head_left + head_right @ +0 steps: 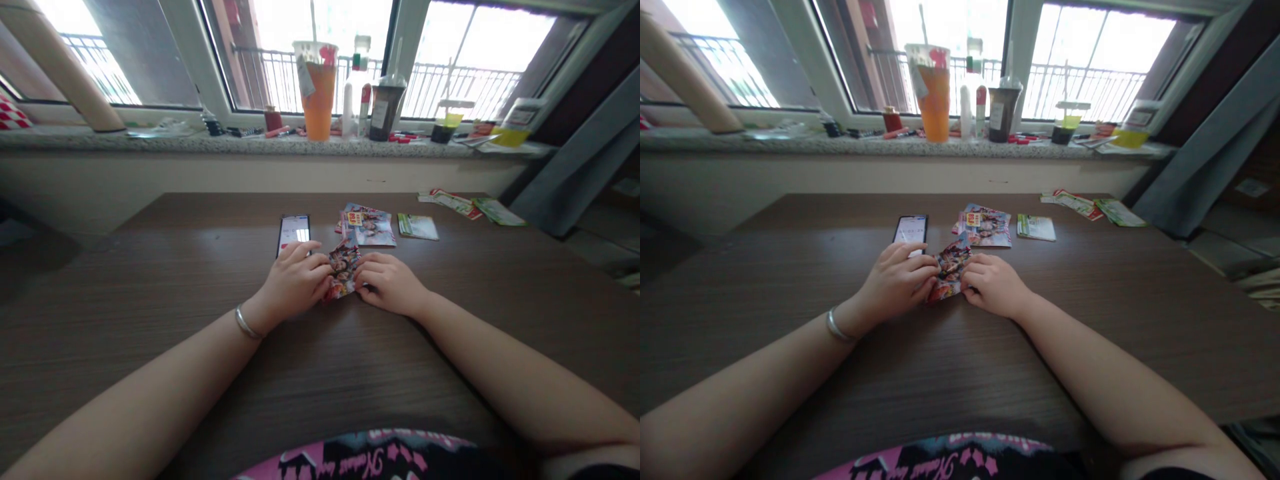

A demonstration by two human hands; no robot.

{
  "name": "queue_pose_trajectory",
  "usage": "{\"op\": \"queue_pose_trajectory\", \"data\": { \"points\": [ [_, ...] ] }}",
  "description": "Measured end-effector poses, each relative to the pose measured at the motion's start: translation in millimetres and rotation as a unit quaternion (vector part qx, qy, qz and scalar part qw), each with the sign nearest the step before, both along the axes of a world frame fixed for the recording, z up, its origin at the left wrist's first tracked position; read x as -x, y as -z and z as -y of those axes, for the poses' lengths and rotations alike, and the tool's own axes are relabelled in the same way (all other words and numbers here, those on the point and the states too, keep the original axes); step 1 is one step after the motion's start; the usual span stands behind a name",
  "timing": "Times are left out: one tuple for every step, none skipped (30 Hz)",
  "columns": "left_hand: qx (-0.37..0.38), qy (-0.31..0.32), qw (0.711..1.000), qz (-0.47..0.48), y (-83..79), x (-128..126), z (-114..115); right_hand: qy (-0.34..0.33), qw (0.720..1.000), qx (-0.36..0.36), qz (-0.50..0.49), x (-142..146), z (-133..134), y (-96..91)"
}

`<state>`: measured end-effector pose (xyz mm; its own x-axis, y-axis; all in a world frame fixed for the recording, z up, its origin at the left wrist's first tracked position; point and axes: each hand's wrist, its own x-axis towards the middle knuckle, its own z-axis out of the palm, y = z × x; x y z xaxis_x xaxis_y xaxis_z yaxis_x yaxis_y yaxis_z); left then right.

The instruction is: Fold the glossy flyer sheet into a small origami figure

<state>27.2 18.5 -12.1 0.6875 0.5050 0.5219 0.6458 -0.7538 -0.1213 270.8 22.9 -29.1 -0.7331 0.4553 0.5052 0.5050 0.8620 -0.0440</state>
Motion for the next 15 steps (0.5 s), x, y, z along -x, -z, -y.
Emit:
{"op": "queue_pose_trajectory", "data": {
  "points": [
    [0.008, -0.011, 1.0, -0.008, 0.7, -0.3, 0.2, -0.002, 1.0, 0.001, 0.005, -0.1, -0.6, 0.4],
    [0.015, -0.024, 1.0, -0.009, 1.3, -0.7, 0.4, -0.004, 1.0, 0.002, 0.009, -0.2, -1.1, 0.7],
    [0.022, -0.037, 0.999, -0.006, 2.0, -1.0, 0.5, -0.004, 1.0, 0.003, 0.012, -0.3, -1.4, 0.9],
    [0.029, -0.046, 0.998, -0.003, 2.6, -1.3, 0.7, -0.004, 1.0, 0.005, 0.014, -0.4, -1.5, 0.9],
    [0.037, -0.052, 0.998, -0.001, 3.1, -1.5, 0.7, -0.002, 1.0, 0.007, 0.016, -0.6, -1.5, 0.8],
    [0.043, -0.053, 0.998, -0.001, 3.6, -1.6, 0.6, 0.002, 1.0, 0.008, 0.017, -0.8, -1.2, 0.6],
    [0.048, -0.048, 0.998, -0.001, 4.0, -1.7, 0.4, 0.007, 1.0, 0.01, 0.019, -1.0, -0.9, 0.3],
    [0.052, -0.038, 0.998, -0.002, 4.5, -1.6, 0.1, 0.014, 1.0, 0.012, 0.021, -1.2, -0.6, 0.0],
    [0.056, -0.021, 0.998, -0.005, 5.0, -1.5, -0.4, 0.02, 0.999, 0.014, 0.024, -1.4, -0.3, -0.3],
    [0.058, -0.003, 0.998, -0.007, 5.5, -1.3, -0.9, 0.027, 0.999, 0.018, 0.027, -1.5, -0.1, -0.5],
    [0.06, 0.016, 0.998, -0.009, 6.0, -1.1, -1.4, 0.033, 0.999, 0.023, 0.031, -1.7, -0.1, -0.7],
    [0.062, 0.034, 0.997, -0.013, 6.5, -0.9, -2.0, 0.038, 0.998, 0.027, 0.034, -1.9, -0.2, -0.7],
    [0.066, 0.052, 0.996, -0.019, 7.0, -0.7, -2.4, 0.042, 0.998, 0.032, 0.036, -2.2, -0.4, -0.6],
    [0.069, 0.068, 0.995, -0.026, 7.3, -0.5, -2.8, 0.043, 0.998, 0.034, 0.035, -2.6, -0.7, -0.4],
    [0.073, 0.085, 0.993, -0.032, 7.5, -0.4, -3.0, 0.043, 0.998, 0.035, 0.034, -3.1, -1.1, 0.0]
  ]
}}
